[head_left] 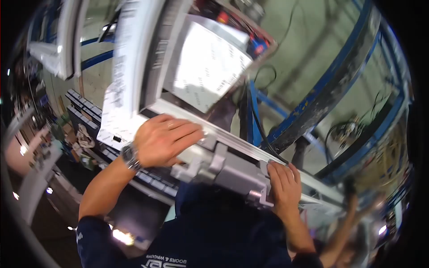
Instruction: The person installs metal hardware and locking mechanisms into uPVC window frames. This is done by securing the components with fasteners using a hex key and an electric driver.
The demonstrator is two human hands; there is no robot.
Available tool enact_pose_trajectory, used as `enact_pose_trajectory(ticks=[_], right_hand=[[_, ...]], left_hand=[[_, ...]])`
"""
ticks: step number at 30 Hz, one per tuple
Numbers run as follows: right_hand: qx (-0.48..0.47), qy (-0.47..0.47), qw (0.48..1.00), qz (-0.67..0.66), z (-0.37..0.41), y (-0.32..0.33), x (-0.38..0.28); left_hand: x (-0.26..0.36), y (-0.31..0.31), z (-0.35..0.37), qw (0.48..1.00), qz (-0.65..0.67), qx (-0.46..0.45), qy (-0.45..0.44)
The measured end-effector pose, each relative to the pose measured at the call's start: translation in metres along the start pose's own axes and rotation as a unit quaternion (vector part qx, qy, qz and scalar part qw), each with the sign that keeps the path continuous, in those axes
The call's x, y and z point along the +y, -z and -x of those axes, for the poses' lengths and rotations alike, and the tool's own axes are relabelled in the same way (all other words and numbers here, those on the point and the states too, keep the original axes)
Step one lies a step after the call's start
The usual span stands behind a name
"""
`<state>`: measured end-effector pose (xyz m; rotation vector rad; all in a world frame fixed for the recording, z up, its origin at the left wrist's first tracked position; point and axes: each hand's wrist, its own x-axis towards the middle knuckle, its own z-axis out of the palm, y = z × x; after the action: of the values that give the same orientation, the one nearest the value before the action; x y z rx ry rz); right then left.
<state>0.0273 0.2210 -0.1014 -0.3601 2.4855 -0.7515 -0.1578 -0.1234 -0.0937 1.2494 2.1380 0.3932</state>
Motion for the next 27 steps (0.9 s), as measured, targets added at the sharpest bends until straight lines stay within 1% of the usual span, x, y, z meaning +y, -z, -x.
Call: enact_pose_trajectory(ticks=[1,2,3,5,6,7,9,10,12,15,16,17,18,20,21,22,24,25,26,27], right_hand=[[-0.001,-0.004,1.0,-0.023,-0.002,0.005,-0.005],[0.019,-0.005,1.0,-0.021,-0.003,0.007,-0.009],[0.037,-0.003,0.999,-0.022,-0.003,0.005,-0.014],[0.072,0.007,0.997,-0.001,0.004,-0.006,-0.013],[0.07,0.005,0.998,0.005,0.008,-0.013,-0.009],[0.067,-0.001,0.998,0.009,0.012,-0.018,-0.004],[0.052,-0.01,0.999,0.013,0.017,-0.02,0.001],[0.027,-0.021,0.999,-0.019,0.014,-0.01,-0.01],[-0.072,-0.06,0.995,-0.041,0.009,0.017,-0.025],[-0.118,-0.034,0.992,0.003,0.007,0.049,-0.013],[-0.122,-0.031,0.99,0.057,0.001,0.069,-0.021],[-0.079,-0.049,0.993,0.076,-0.004,0.087,-0.035],[-0.041,-0.068,0.992,0.094,-0.01,0.109,-0.062],[-0.039,0.05,0.993,0.098,-0.03,0.134,-0.12],[-0.031,0.109,0.989,0.094,-0.04,0.137,-0.151],[-0.074,0.122,0.989,0.042,-0.048,0.129,-0.184],[-0.173,0.251,0.953,-0.006,-0.071,0.087,-0.219],[-0.199,0.316,0.928,0.009,-0.085,0.056,-0.232],[-0.223,0.353,0.908,-0.026,-0.101,0.017,-0.238],[-0.2,0.382,0.902,-0.018,-0.115,-0.034,-0.228]], left_hand=[[-0.001,-0.006,0.006,1.0,0.002,0.004,0.009],[-0.001,-0.007,0.009,1.0,0.001,0.019,0.001],[0.0,-0.01,0.01,1.0,0.006,0.005,0.011],[-0.001,-0.018,0.016,0.998,0.015,0.056,-0.029],[-0.003,-0.024,0.018,0.997,-0.006,0.067,-0.039],[0.0,-0.018,0.019,0.999,-0.018,0.037,-0.028],[-0.001,-0.035,0.017,0.996,-0.035,0.08,-0.035],[0.001,-0.034,0.019,0.994,-0.04,0.095,-0.035],[0.004,-0.031,0.025,0.993,-0.046,0.1,-0.029],[0.001,-0.033,0.023,0.991,-0.069,0.107,-0.035],[0.0,-0.035,0.02,0.99,-0.078,0.108,-0.036],[-0.002,-0.037,0.017,0.99,-0.082,0.106,-0.033],[-0.001,-0.042,0.014,0.99,-0.073,0.118,-0.036],[-0.007,-0.048,0.01,0.987,-0.066,0.138,-0.041],[-0.008,-0.048,0.012,0.983,-0.069,0.165,-0.051],[-0.009,-0.048,0.012,0.983,-0.072,0.164,-0.048],[-0.008,-0.05,0.01,0.983,-0.073,0.161,-0.044],[-0.008,-0.048,0.009,0.985,-0.079,0.152,-0.037],[-0.006,-0.046,0.01,0.984,-0.077,0.156,-0.035],[-0.004,-0.043,0.013,0.984,-0.076,0.16,-0.032]])
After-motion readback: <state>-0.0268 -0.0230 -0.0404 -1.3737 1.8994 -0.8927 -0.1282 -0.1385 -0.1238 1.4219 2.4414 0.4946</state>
